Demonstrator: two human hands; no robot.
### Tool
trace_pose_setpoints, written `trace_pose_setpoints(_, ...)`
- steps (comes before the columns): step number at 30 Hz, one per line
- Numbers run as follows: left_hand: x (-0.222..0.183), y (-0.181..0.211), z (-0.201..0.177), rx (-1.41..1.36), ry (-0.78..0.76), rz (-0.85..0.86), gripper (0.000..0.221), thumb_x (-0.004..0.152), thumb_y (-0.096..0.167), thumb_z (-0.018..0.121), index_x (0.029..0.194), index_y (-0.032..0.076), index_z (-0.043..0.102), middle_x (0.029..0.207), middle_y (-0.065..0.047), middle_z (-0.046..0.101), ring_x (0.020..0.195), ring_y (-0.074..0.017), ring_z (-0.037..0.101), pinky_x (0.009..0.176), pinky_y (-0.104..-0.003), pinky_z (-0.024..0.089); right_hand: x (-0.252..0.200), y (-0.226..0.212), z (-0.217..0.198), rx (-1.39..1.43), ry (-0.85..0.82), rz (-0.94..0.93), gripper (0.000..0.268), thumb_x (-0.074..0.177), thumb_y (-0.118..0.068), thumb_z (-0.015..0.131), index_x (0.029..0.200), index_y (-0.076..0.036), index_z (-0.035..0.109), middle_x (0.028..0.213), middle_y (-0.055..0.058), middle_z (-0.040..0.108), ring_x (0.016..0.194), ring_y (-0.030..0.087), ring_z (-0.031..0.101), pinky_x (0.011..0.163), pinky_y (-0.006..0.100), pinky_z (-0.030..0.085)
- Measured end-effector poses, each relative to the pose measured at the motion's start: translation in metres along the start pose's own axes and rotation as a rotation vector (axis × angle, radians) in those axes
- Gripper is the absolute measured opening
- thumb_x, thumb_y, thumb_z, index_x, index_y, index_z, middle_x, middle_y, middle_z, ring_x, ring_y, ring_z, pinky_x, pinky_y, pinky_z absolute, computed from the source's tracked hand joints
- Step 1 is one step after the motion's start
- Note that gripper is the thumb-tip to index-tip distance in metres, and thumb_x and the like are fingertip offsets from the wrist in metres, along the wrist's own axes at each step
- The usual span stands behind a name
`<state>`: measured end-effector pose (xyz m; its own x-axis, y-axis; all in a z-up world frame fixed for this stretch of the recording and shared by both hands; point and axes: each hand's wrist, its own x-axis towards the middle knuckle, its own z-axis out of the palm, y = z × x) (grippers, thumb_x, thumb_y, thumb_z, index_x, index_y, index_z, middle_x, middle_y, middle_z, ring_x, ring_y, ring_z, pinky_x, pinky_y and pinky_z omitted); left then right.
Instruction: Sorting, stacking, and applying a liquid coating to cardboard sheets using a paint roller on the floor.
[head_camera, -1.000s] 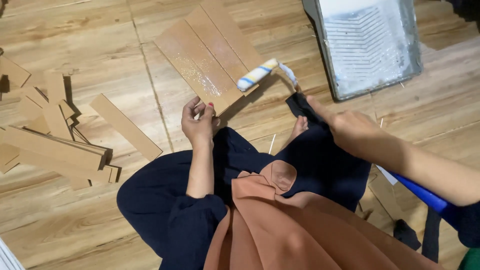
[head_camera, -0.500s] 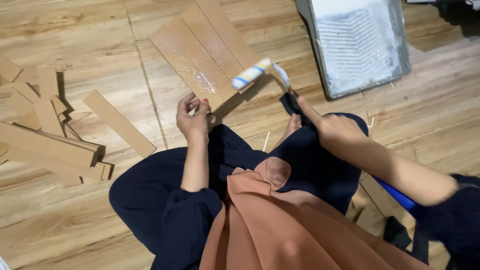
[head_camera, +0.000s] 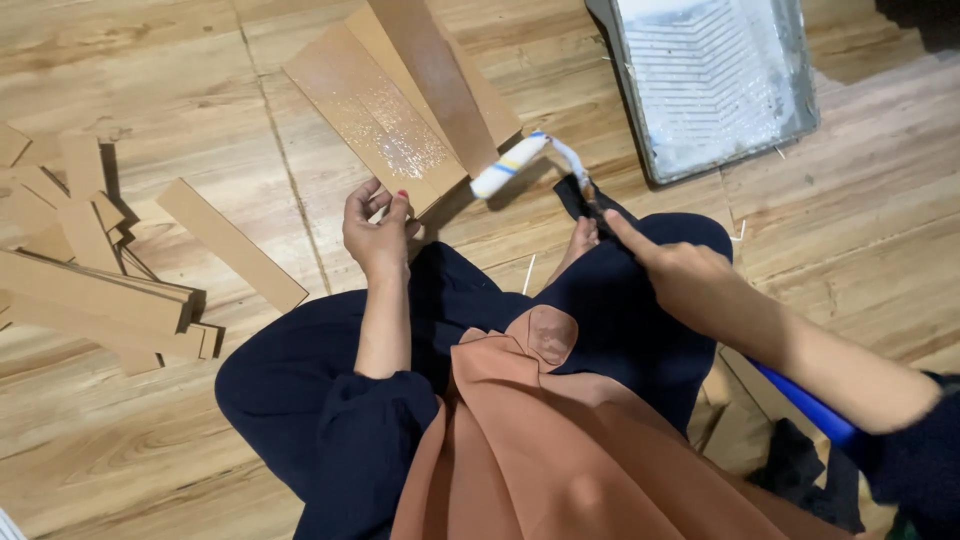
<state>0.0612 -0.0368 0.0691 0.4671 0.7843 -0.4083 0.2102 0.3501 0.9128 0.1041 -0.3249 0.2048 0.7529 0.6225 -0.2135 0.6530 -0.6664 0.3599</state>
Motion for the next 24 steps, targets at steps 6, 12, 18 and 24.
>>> trace_pose_setpoints(6,0.004,0.001,0.001,0.108,-0.026,0.223,0.063,0.073,-0.002,0.067,0.127,0.014,0.039,0.111,-0.017,0.044,0.096,-0.0331,0.061,0.071,-0.039,0.059,0.021,0.007,-0.056,0.506,-0.511,0.193,0.055,0.091,-0.022,0.028,0.141,-0.04,0.016,0.111,0.007,0.062,0.096,0.03,0.062,0.083,0.042,0.05)
trace_pose_setpoints(12,-0.017,0.04,0.014,0.569,0.026,0.606,0.072,0.068,0.014,0.074,0.13,0.008,0.038,0.129,-0.02,0.03,0.115,-0.0453,0.038,0.097,-0.059,0.035,0.039,0.004,-0.07,0.636,-0.616,0.221,0.054,0.091,-0.029,0.027,0.141,-0.044,0.014,0.123,0.007,0.053,0.11,0.031,0.053,0.093,0.043,0.043)
trace_pose_setpoints(18,-0.016,0.059,0.065,1.259,-0.075,0.508,0.102,0.054,0.07,0.073,0.131,0.015,0.034,0.141,-0.012,0.023,0.13,-0.0343,0.017,0.1,-0.066,0.007,0.035,0.031,-0.06,0.922,-0.321,0.209,0.056,0.086,-0.022,0.032,0.14,-0.029,0.021,0.14,-0.001,0.034,0.125,0.021,0.037,0.094,0.031,0.03)
trace_pose_setpoints(24,0.004,0.059,0.082,1.515,-0.321,1.017,0.069,0.055,0.057,0.072,0.111,0.02,0.056,0.115,-0.006,0.053,0.122,-0.0323,0.036,0.098,-0.07,0.002,0.031,0.046,-0.041,1.04,-0.218,0.222,0.054,0.087,-0.018,0.032,0.14,-0.02,0.023,0.141,0.006,0.033,0.129,0.019,0.031,0.099,0.028,0.022)
